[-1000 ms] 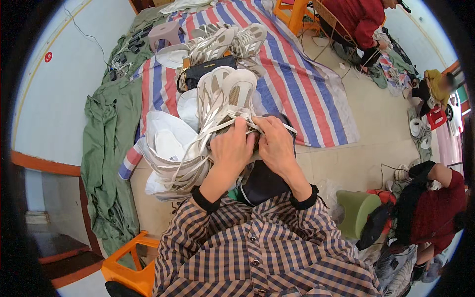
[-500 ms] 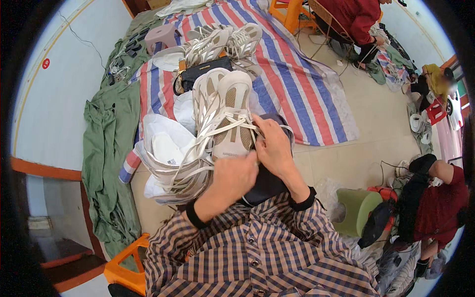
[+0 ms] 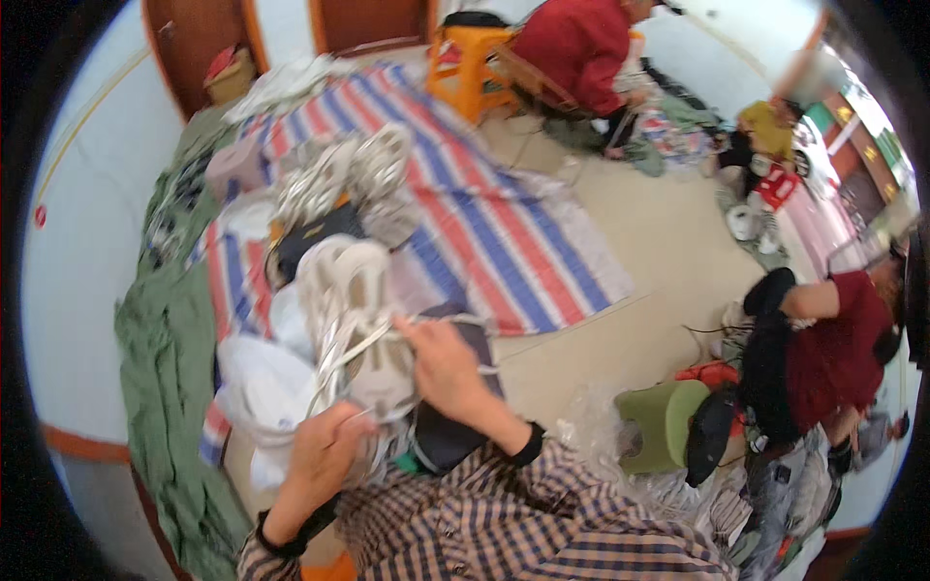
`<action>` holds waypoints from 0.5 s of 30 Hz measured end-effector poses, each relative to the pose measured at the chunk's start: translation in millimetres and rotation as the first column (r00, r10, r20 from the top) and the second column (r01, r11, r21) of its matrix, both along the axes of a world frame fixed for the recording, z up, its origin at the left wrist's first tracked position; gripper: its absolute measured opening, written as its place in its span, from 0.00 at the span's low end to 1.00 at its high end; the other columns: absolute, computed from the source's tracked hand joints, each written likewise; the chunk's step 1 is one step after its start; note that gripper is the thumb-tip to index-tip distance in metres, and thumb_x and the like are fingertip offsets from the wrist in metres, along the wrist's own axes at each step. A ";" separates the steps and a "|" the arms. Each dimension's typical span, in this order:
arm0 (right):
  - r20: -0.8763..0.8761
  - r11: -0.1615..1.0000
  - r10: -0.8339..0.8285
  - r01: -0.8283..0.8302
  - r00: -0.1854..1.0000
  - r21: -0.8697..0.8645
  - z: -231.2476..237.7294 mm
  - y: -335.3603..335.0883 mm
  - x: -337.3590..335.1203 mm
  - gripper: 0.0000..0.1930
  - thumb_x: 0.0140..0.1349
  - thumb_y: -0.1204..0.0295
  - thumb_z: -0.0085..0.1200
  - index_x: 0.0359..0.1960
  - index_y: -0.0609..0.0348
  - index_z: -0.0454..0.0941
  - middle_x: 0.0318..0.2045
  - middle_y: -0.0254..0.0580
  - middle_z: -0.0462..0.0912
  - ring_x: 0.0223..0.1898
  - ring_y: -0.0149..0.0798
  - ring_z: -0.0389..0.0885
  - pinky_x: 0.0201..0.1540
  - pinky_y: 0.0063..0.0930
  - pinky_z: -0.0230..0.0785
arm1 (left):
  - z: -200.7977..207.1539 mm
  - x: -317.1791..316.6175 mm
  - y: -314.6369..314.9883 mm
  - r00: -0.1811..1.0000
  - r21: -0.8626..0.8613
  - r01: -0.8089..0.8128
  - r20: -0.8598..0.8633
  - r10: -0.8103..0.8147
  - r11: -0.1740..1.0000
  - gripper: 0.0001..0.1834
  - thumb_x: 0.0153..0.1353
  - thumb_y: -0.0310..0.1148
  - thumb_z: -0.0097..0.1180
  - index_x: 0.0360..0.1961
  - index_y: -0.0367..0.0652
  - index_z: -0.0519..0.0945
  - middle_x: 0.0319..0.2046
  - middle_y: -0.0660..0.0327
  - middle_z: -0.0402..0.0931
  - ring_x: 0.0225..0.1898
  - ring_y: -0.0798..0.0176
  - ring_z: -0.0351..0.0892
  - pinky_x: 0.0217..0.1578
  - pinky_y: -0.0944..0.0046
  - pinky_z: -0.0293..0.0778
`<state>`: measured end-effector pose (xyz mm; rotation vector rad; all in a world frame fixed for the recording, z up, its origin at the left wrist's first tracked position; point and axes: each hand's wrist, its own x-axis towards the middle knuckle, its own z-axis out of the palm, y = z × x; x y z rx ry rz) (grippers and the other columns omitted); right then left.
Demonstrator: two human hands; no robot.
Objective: The recorder is lacing and tying the laces of multiple white and beige sneakers.
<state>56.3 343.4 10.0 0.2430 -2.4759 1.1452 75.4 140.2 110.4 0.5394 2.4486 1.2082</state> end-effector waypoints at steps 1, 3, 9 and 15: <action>-0.003 1.000 0.014 -0.014 1.000 -0.018 -0.5 -1.6 1.3 0.29 0.50 0.83 0.45 0.57 0.54 0.70 0.40 0.50 0.73 0.44 0.53 0.72 0.45 0.41 0.68 | 2.6 -5.2 -5.9 0.999 0.022 0.033 -0.019 -0.033 0.999 0.13 0.65 0.35 0.45 0.33 0.38 0.78 0.20 0.56 0.72 0.22 0.63 0.71 0.26 0.64 0.66; 0.041 0.997 0.044 -0.042 0.998 -0.060 0.4 -6.4 3.2 0.27 0.51 0.82 0.45 0.57 0.53 0.70 0.41 0.48 0.73 0.46 0.52 0.71 0.46 0.42 0.70 | 5.6 -11.1 -15.9 0.995 -0.021 -0.078 0.066 0.079 0.997 0.13 0.64 0.34 0.45 0.35 0.38 0.80 0.18 0.60 0.72 0.21 0.68 0.70 0.25 0.66 0.66; -0.040 1.000 -0.007 0.006 0.999 -0.028 -1.2 5.0 -4.0 0.29 0.47 0.85 0.44 0.55 0.59 0.72 0.41 0.53 0.74 0.45 0.53 0.72 0.49 0.39 0.66 | -7.9 -69.5 -24.6 0.937 -0.051 -0.142 -0.329 0.118 0.989 0.11 0.64 0.35 0.45 0.33 0.40 0.78 0.18 0.53 0.73 0.20 0.55 0.74 0.24 0.59 0.67; -0.073 0.998 0.034 -0.037 0.997 -0.041 -8.3 8.0 -9.4 0.29 0.48 0.86 0.43 0.56 0.61 0.71 0.42 0.52 0.74 0.44 0.51 0.73 0.50 0.36 0.65 | -30.1 -99.6 -13.6 0.837 -0.274 -0.237 -0.544 0.053 0.932 0.11 0.62 0.37 0.46 0.30 0.43 0.76 0.24 0.49 0.77 0.27 0.42 0.77 0.28 0.47 0.70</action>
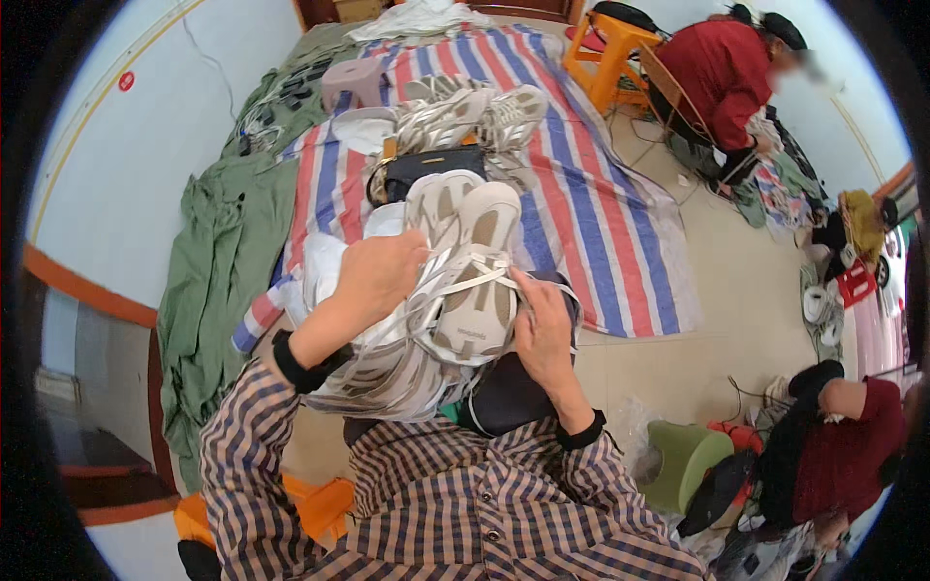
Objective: The recorder is lacing and tying the laces of multiple white and beige sneakers.
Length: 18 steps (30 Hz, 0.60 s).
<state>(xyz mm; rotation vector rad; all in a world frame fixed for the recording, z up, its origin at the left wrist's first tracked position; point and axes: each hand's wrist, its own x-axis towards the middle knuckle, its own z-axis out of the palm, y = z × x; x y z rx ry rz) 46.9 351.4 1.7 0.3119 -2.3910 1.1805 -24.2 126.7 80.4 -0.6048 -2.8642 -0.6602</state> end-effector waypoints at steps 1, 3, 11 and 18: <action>0.004 1.000 0.003 -0.003 1.000 -0.015 0.0 -0.7 0.2 0.28 0.49 0.86 0.44 0.56 0.59 0.72 0.41 0.52 0.74 0.43 0.51 0.73 0.49 0.36 0.65 | -0.6 -0.2 3.5 1.000 -0.057 0.027 0.006 -0.027 0.998 0.11 0.62 0.36 0.45 0.29 0.43 0.75 0.23 0.49 0.77 0.27 0.43 0.78 0.28 0.46 0.70; 0.012 1.000 0.012 -0.012 1.000 -0.028 -0.8 -3.1 0.7 0.27 0.51 0.85 0.45 0.56 0.58 0.72 0.41 0.51 0.74 0.43 0.51 0.72 0.47 0.37 0.66 | -3.4 -0.3 6.3 0.999 -0.110 0.050 0.017 -0.049 0.993 0.10 0.61 0.36 0.45 0.28 0.43 0.75 0.21 0.49 0.77 0.26 0.43 0.78 0.27 0.46 0.71; 0.023 0.998 0.024 -0.022 0.999 -0.058 -2.3 -3.1 3.6 0.30 0.48 0.87 0.43 0.57 0.58 0.71 0.41 0.50 0.74 0.43 0.50 0.72 0.49 0.36 0.65 | -3.6 -2.1 16.8 0.988 -0.207 0.154 0.023 -0.153 0.966 0.09 0.61 0.35 0.47 0.28 0.42 0.74 0.19 0.49 0.74 0.25 0.42 0.76 0.26 0.46 0.69; 0.024 0.996 0.041 -0.039 0.999 -0.078 -0.3 -3.4 0.1 0.30 0.48 0.86 0.43 0.57 0.58 0.71 0.41 0.51 0.74 0.44 0.50 0.72 0.49 0.36 0.65 | 1.1 -8.2 25.0 0.990 -0.240 0.134 -0.014 -0.142 0.961 0.09 0.54 0.32 0.49 0.23 0.41 0.78 0.17 0.49 0.77 0.22 0.44 0.79 0.23 0.48 0.72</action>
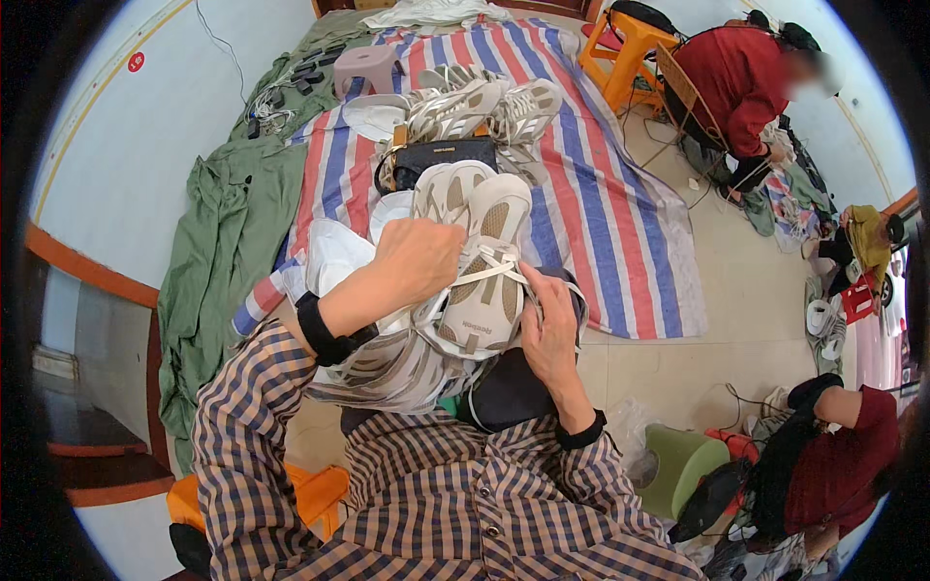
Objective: The recorder is lacing and tying the laces of multiple white and beige sneakers.
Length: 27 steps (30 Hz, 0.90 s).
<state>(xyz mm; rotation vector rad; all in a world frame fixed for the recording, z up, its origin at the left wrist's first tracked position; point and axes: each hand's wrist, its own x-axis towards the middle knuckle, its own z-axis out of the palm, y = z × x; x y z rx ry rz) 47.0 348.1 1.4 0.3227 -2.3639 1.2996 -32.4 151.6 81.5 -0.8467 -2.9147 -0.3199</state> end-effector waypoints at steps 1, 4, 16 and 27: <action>-0.014 1.000 -0.007 0.007 1.000 0.001 -0.6 0.5 -0.7 0.30 0.48 0.86 0.43 0.57 0.58 0.71 0.41 0.51 0.74 0.44 0.50 0.72 0.49 0.36 0.65 | 0.8 -1.2 2.4 1.000 -0.017 0.006 -0.004 -0.006 1.000 0.09 0.53 0.32 0.49 0.23 0.41 0.79 0.18 0.48 0.77 0.22 0.44 0.79 0.24 0.48 0.72; -0.015 0.999 -0.039 0.039 0.999 0.007 1.2 3.4 0.8 0.29 0.48 0.85 0.43 0.57 0.58 0.71 0.41 0.52 0.74 0.44 0.51 0.72 0.49 0.37 0.65 | -2.0 -5.8 11.0 0.999 -0.079 0.046 -0.021 -0.048 0.996 0.08 0.51 0.31 0.51 0.22 0.41 0.80 0.19 0.48 0.78 0.23 0.45 0.80 0.24 0.49 0.73; -0.095 0.995 -0.094 0.090 0.991 -0.042 -18.4 -10.3 0.3 0.28 0.49 0.82 0.46 0.56 0.54 0.70 0.42 0.49 0.71 0.46 0.52 0.71 0.47 0.39 0.68 | 0.0 -1.9 -0.8 0.996 -0.180 0.058 0.070 -0.046 0.982 0.10 0.57 0.35 0.51 0.36 0.40 0.74 0.32 0.47 0.75 0.38 0.43 0.77 0.36 0.47 0.69; -0.096 0.974 -0.211 0.200 0.973 -0.109 -23.5 -9.5 -3.7 0.26 0.47 0.81 0.51 0.52 0.58 0.70 0.39 0.45 0.70 0.42 0.49 0.68 0.45 0.38 0.66 | -9.1 30.4 14.8 0.960 -0.135 0.108 -0.245 -0.139 0.985 0.32 0.46 0.26 0.58 0.57 0.39 0.67 0.51 0.50 0.68 0.54 0.45 0.66 0.52 0.51 0.63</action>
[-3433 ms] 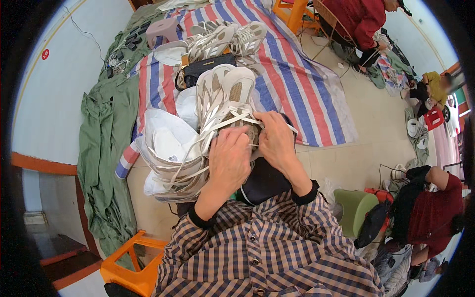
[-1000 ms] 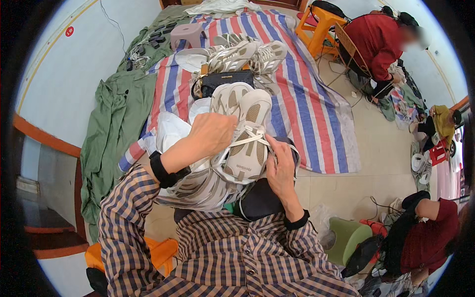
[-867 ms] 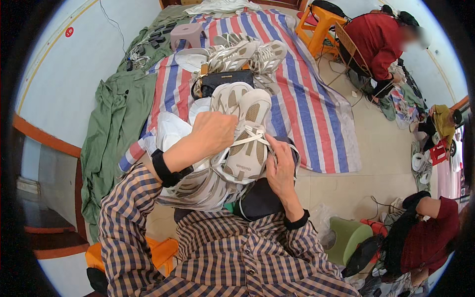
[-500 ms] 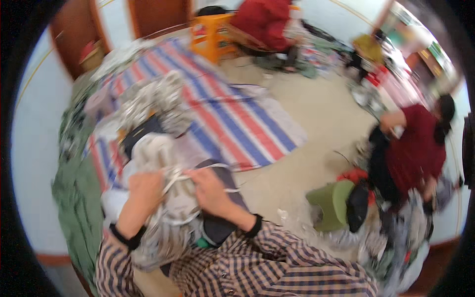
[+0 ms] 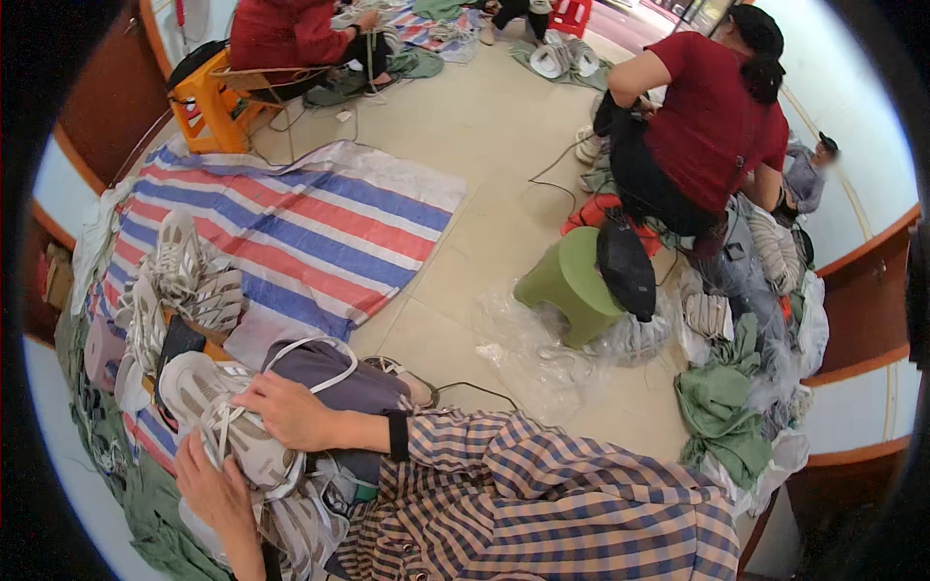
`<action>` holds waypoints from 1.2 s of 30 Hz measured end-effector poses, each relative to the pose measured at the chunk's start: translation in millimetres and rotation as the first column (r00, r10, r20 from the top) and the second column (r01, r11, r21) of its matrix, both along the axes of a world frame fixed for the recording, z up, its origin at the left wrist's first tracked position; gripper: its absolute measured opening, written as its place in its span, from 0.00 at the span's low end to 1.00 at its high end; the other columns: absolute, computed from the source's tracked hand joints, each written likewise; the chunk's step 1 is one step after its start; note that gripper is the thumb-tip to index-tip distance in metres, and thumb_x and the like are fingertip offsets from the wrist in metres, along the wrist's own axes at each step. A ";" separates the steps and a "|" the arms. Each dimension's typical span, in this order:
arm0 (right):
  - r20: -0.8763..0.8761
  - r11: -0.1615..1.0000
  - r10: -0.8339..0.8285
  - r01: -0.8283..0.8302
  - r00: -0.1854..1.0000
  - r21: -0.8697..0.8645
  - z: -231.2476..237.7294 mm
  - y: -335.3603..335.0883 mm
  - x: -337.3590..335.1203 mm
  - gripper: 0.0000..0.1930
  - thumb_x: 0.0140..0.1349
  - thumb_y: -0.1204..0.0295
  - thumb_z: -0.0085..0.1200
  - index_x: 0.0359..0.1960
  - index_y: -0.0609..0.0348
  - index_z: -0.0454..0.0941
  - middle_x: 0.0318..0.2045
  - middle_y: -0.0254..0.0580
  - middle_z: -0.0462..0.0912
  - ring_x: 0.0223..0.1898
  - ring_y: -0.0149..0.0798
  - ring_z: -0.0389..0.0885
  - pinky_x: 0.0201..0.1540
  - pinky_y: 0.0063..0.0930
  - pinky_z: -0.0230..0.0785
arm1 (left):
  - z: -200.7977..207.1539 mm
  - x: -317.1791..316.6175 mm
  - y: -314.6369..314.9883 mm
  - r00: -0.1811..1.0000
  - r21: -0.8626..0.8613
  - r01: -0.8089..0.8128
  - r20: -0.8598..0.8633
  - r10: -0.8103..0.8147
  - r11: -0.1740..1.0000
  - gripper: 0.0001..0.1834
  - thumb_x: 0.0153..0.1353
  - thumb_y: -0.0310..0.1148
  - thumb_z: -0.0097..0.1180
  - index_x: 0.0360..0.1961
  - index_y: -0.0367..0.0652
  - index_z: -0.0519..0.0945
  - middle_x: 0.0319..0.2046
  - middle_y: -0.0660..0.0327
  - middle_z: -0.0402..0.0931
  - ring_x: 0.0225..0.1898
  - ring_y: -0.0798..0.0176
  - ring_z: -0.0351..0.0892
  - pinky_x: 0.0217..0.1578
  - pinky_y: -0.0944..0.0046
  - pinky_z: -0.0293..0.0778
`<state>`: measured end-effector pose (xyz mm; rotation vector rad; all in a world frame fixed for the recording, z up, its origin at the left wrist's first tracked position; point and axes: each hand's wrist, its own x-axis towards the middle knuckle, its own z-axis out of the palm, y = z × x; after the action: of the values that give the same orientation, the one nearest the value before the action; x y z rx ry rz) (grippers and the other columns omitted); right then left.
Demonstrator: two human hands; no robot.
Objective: The recorder is lacing and tying the laces of multiple white and beige sneakers.
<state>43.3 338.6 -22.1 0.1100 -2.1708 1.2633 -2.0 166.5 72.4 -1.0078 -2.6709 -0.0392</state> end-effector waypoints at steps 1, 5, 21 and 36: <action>0.009 1.000 0.002 -0.002 1.000 0.017 -1.1 -2.8 -1.6 0.26 0.47 0.81 0.52 0.52 0.58 0.70 0.39 0.45 0.70 0.43 0.49 0.68 0.44 0.37 0.67 | -2.5 -3.0 -6.2 0.999 -0.003 -0.005 -0.033 0.005 1.000 0.31 0.47 0.26 0.57 0.56 0.39 0.67 0.51 0.50 0.68 0.54 0.45 0.66 0.52 0.50 0.64; -0.002 1.000 0.004 -0.004 1.000 -0.013 -2.5 -7.0 -3.0 0.25 0.47 0.80 0.53 0.52 0.58 0.71 0.38 0.45 0.70 0.44 0.49 0.68 0.45 0.37 0.67 | -4.2 -4.6 -13.5 0.997 -0.066 -0.064 -0.036 0.062 0.996 0.25 0.51 0.26 0.55 0.53 0.39 0.69 0.51 0.49 0.68 0.54 0.45 0.67 0.51 0.50 0.65; 0.138 0.953 0.296 -0.282 0.945 -0.113 70.3 -10.2 29.2 0.17 0.52 0.80 0.46 0.46 0.64 0.74 0.37 0.52 0.77 0.42 0.51 0.76 0.47 0.38 0.69 | -17.3 -0.7 -2.4 0.984 0.164 -0.175 -0.009 0.179 0.971 0.15 0.48 0.30 0.58 0.40 0.44 0.74 0.33 0.57 0.74 0.36 0.51 0.77 0.31 0.52 0.73; 0.459 0.750 0.557 -0.182 0.692 -0.636 48.4 -41.4 -10.2 0.09 0.65 0.74 0.43 0.39 0.69 0.72 0.24 0.45 0.82 0.19 0.34 0.82 0.21 0.28 0.73 | -15.4 0.0 -18.3 0.993 0.379 -0.073 0.114 0.031 0.923 0.10 0.52 0.24 0.51 0.37 0.42 0.73 0.30 0.55 0.73 0.35 0.49 0.77 0.32 0.52 0.72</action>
<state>33.1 297.2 26.2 -0.1185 -2.2574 2.4356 -2.0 148.1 57.0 -0.8259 -2.6314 -0.5960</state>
